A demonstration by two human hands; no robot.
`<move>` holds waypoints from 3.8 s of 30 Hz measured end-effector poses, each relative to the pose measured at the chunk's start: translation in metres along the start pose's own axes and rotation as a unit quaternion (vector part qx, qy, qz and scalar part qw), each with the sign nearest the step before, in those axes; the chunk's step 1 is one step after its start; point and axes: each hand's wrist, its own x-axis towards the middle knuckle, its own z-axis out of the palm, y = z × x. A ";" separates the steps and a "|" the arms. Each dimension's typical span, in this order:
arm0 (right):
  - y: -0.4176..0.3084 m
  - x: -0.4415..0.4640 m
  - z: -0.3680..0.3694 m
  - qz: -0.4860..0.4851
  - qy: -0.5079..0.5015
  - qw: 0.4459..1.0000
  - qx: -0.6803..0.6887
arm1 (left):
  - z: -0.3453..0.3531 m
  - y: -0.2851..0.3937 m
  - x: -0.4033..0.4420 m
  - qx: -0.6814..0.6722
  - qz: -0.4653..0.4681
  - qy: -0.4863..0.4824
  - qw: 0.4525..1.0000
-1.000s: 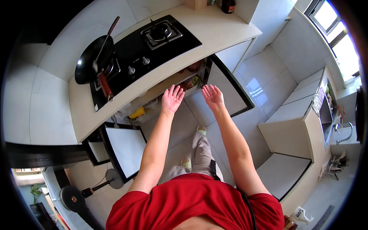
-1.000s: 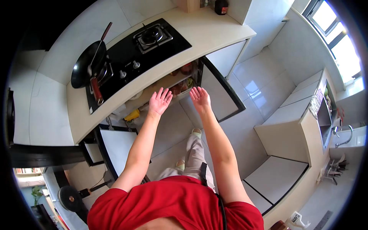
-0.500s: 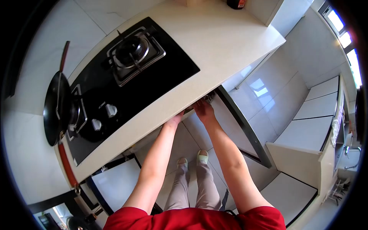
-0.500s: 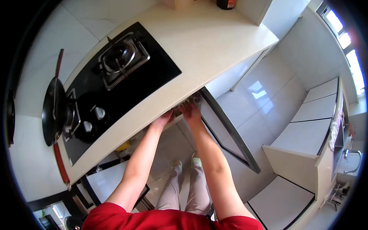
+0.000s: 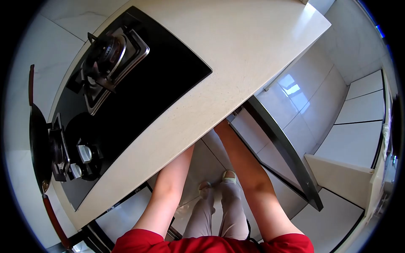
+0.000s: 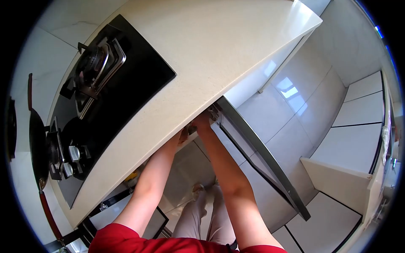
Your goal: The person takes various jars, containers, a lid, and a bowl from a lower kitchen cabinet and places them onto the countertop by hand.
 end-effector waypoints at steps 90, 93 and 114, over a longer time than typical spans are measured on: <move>-0.641 -0.825 -0.791 -0.123 0.814 0.546 -0.155 | 0.577 -0.712 -1.009 0.505 -0.624 -0.495 0.331; -0.638 -0.829 -0.814 -0.117 0.830 0.519 -0.169 | 0.583 -0.730 -1.021 0.507 -0.630 -0.501 0.308; -0.623 -0.854 -0.873 -0.206 0.829 0.511 -0.100 | 0.578 -0.787 -1.064 0.503 -0.628 -0.527 0.274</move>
